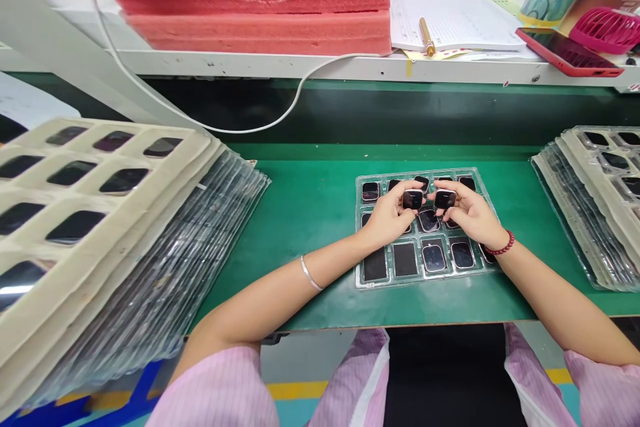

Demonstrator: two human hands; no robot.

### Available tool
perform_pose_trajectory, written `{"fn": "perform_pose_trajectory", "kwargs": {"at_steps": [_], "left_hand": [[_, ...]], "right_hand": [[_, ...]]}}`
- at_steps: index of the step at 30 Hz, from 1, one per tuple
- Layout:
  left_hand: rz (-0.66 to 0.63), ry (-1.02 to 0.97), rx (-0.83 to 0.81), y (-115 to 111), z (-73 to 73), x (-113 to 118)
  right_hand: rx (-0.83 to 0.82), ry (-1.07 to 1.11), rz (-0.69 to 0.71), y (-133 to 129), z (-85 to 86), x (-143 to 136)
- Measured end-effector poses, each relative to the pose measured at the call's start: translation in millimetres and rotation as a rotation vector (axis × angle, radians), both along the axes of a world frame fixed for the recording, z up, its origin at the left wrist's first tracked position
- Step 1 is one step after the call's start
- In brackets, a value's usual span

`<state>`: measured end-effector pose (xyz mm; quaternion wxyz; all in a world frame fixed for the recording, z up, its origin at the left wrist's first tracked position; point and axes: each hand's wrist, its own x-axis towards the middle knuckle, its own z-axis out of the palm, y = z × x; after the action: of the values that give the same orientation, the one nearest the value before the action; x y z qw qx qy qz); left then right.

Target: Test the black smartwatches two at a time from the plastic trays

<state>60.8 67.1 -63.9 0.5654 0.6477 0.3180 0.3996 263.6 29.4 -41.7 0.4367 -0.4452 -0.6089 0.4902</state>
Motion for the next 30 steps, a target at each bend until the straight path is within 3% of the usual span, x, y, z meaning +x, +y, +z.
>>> {"fn": "perform_pose_trajectory", "kwargs": {"at_steps": [8, 11, 15, 23, 26, 30], "left_hand": [[-0.011, -0.027, -0.041, 1, 0.5, 0], [0.004, -0.061, -0.104, 0, 5.1, 1], [-0.043, -0.183, -0.293, 3, 16.0, -1], [-0.314, -0.327, -0.777, 18, 49.9, -18], [-0.318, -0.38, -0.883, 19, 59.8, -22], [-0.297, -0.398, -0.918, 16, 67.5, -24]], "right_hand": [[-0.03, -0.018, -0.013, 1, -1.5, 0], [-0.081, 0.086, -0.018, 1, 1.2, -2], [-0.289, 0.353, -0.037, -1, 8.8, 2], [-0.588, 0.699, 0.005, 3, 16.7, 13], [-0.7, 0.798, 0.016, 2, 20.6, 14], [-0.688, 0.767, 0.051, 2, 19.1, 17]]}}
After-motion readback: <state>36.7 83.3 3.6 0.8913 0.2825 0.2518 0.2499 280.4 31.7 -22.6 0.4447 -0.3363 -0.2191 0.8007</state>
